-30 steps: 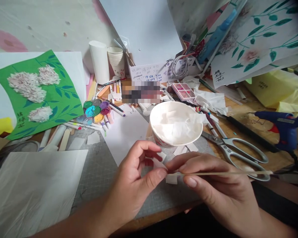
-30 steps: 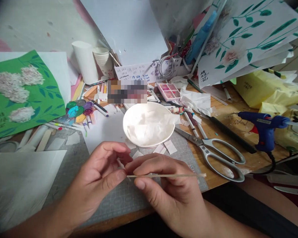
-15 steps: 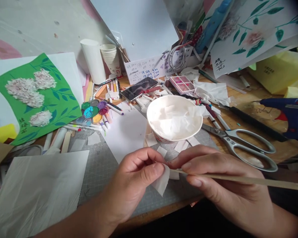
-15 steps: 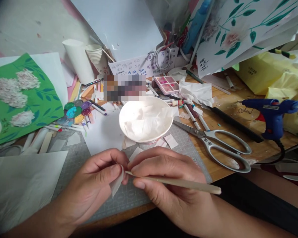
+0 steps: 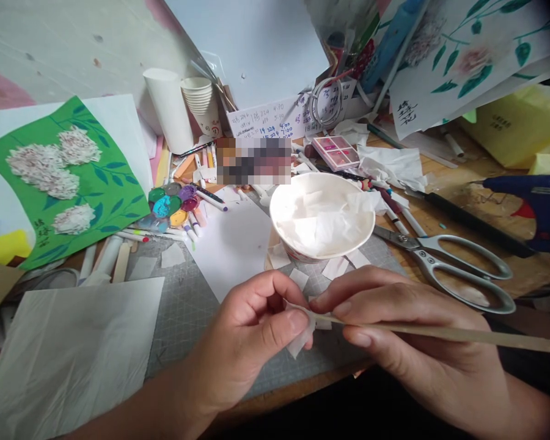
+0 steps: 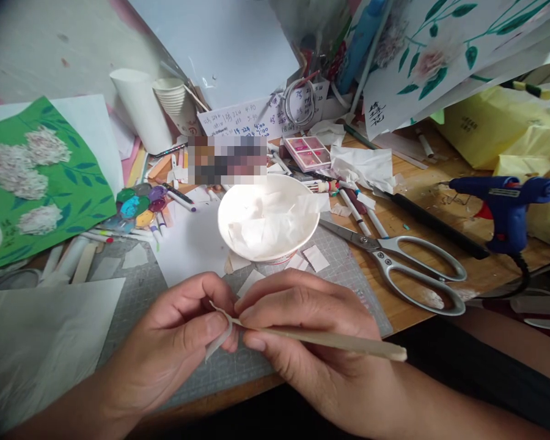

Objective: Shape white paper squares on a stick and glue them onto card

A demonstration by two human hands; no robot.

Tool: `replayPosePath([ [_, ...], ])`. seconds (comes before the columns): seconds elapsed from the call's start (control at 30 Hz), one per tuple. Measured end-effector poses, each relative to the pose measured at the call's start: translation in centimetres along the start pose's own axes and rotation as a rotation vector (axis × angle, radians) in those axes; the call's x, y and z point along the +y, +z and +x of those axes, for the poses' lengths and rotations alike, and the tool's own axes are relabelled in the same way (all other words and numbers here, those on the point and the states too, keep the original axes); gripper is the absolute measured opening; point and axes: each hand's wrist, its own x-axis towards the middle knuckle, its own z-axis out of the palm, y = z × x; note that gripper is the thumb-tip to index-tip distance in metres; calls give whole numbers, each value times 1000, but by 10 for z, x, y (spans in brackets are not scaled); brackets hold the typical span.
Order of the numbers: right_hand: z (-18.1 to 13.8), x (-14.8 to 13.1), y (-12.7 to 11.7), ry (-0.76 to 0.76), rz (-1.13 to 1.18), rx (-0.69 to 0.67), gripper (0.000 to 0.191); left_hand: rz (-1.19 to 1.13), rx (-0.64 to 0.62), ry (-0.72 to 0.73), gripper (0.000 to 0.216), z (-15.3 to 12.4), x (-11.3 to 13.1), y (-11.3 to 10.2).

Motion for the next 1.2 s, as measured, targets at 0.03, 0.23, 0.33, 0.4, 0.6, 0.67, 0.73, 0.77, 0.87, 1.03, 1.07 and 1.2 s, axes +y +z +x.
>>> replayPosePath([
  [0.03, 0, 0, 0, 0, 6, -3, 16, 24, 0, 1, 11, -1, 0, 0],
  [0.23, -3, 2, -2, 34, 93, -4, 15, 267, 14, 48, 14, -3, 4, -1],
  [0.33, -3, 2, -3, 44, 113, -29, 17, 403, 54, 59, 16, -3, 8, 0],
  [0.4, -2, 1, -4, 41, 107, -48, 18, 450, 64, 49, 17, -2, 9, 0],
  [0.6, -2, 2, -6, 49, 97, -84, 20, 414, 28, 18, 17, 0, 7, -1],
  [0.67, -3, 2, -6, 45, 96, -96, 20, 382, 17, 7, 18, 0, 6, -3],
  [0.73, -3, 3, -7, 48, 106, -103, 20, 352, 4, 4, 19, 0, 5, -4],
  [0.77, -3, 3, -7, 51, 114, -104, 20, 337, -3, 3, 19, 0, 4, -5],
  [0.87, -2, 4, -7, 53, 139, -106, 18, 285, -21, -2, 20, 0, 2, -6],
  [1.03, -3, 4, -8, 51, 158, -103, 18, 226, -42, -19, 17, 0, 1, -6],
  [1.07, -3, 4, -8, 54, 159, -101, 18, 221, -42, -19, 17, 0, 1, -6],
  [1.2, -4, 3, -8, 51, 156, -108, 19, 206, -41, -17, 18, 0, 2, -6],
])
